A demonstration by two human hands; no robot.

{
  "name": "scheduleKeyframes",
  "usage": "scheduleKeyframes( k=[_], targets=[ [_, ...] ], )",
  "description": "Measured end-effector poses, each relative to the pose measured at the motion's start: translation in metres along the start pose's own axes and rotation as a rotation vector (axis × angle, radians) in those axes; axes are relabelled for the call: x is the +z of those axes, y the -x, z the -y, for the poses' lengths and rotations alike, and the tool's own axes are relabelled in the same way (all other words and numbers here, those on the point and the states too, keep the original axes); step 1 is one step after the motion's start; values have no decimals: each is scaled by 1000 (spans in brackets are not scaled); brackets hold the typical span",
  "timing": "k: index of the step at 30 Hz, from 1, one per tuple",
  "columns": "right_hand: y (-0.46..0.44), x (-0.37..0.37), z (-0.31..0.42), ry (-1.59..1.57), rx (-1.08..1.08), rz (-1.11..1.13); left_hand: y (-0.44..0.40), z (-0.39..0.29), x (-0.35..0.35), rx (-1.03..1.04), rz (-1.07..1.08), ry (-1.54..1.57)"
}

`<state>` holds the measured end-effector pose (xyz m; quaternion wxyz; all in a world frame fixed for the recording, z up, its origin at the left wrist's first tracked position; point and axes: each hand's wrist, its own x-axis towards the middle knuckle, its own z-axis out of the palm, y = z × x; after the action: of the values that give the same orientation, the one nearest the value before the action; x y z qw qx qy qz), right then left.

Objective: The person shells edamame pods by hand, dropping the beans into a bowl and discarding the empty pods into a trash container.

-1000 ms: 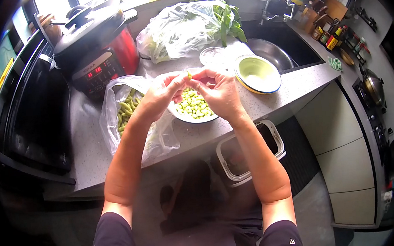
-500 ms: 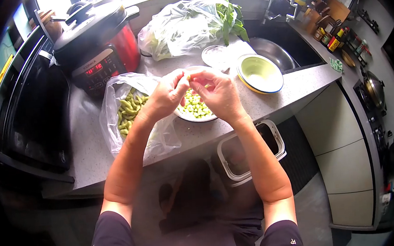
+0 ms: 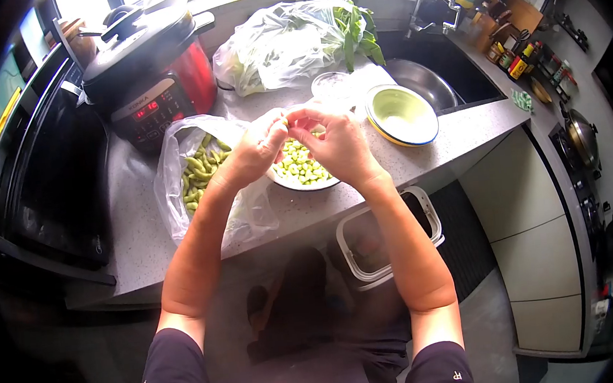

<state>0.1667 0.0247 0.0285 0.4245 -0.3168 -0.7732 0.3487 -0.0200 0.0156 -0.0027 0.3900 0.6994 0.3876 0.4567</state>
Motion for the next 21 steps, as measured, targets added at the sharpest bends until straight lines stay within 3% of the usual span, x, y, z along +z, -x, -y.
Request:
scheduleKeyframes(
  k=[2, 5, 8, 11, 14, 21],
  targets=[
    [-2, 4, -4, 74, -111, -76, 0, 3, 1, 5, -26, 9],
    [0, 4, -1, 34, -107, -148, -2, 9, 7, 107, -118, -63],
    [4, 10, -2, -45, -18, -211, 0, 3, 8, 141, -217, -337],
    [5, 12, -2, 1, 1, -242, 3, -11, 9, 60, -222, -439],
    [6, 14, -6, 3, 17, -237, 2, -13, 5, 185, -170, -468],
    [10, 11, -7, -43, 76, -180, 5, -21, 4, 95, -125, -607]
  ],
)
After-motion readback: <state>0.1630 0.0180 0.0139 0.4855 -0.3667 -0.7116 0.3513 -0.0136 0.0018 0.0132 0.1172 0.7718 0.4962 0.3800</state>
